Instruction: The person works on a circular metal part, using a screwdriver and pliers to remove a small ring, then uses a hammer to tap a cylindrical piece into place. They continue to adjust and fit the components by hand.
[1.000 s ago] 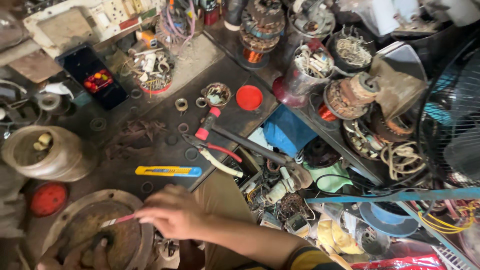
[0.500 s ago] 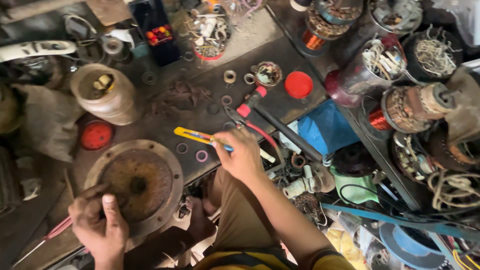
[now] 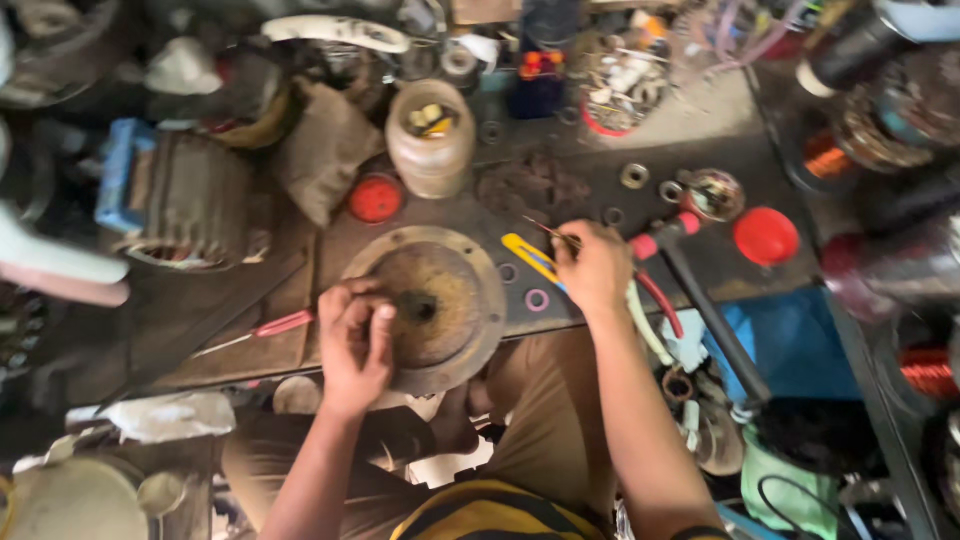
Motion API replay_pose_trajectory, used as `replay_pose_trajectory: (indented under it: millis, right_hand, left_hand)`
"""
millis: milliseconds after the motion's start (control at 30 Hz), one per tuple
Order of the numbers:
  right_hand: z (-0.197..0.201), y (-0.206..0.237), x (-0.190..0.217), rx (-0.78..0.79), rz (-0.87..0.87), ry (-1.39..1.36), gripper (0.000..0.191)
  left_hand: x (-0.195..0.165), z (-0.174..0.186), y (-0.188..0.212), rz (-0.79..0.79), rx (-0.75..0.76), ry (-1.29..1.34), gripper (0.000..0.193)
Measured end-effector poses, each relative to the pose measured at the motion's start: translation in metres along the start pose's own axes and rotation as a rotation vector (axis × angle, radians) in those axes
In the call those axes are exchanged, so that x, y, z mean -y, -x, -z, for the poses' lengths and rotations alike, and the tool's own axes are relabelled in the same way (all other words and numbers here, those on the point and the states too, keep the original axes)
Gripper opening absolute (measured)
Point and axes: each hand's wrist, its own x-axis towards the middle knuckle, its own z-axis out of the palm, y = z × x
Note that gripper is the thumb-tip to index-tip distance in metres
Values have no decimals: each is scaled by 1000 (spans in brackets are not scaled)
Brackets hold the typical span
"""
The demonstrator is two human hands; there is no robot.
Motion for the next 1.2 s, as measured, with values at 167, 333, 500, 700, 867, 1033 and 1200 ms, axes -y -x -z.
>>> replay_pose_trajectory:
  millis: [167,333,500,700,867,1033,1200]
  right_hand:
    - [21,0,36,-68,89,-73,14]
    - [46,25,109,41,106,-463,14]
    - [42,30,158,368,137,-599,35]
    - [28,30,176,292,369,-620,25]
    - [23,34,171,327,340,-606,24]
    - [9,46,160,317,242,-657,19]
    - [-12,55,151,387,-111,-966,22]
  left_hand:
    - [2,1,-4,11,-22,6,20]
    - [1,6,-7,-15,37,17,22]
    - [-2,12,-10,-41,129,108,16]
    - [1,20,-10,-70,169,122,15]
    - [3,22,-10,-99,141,145,18]
    - [5,29,-11,-116,150,190,19]
    - [9,37,-8,-80,220,301,18]
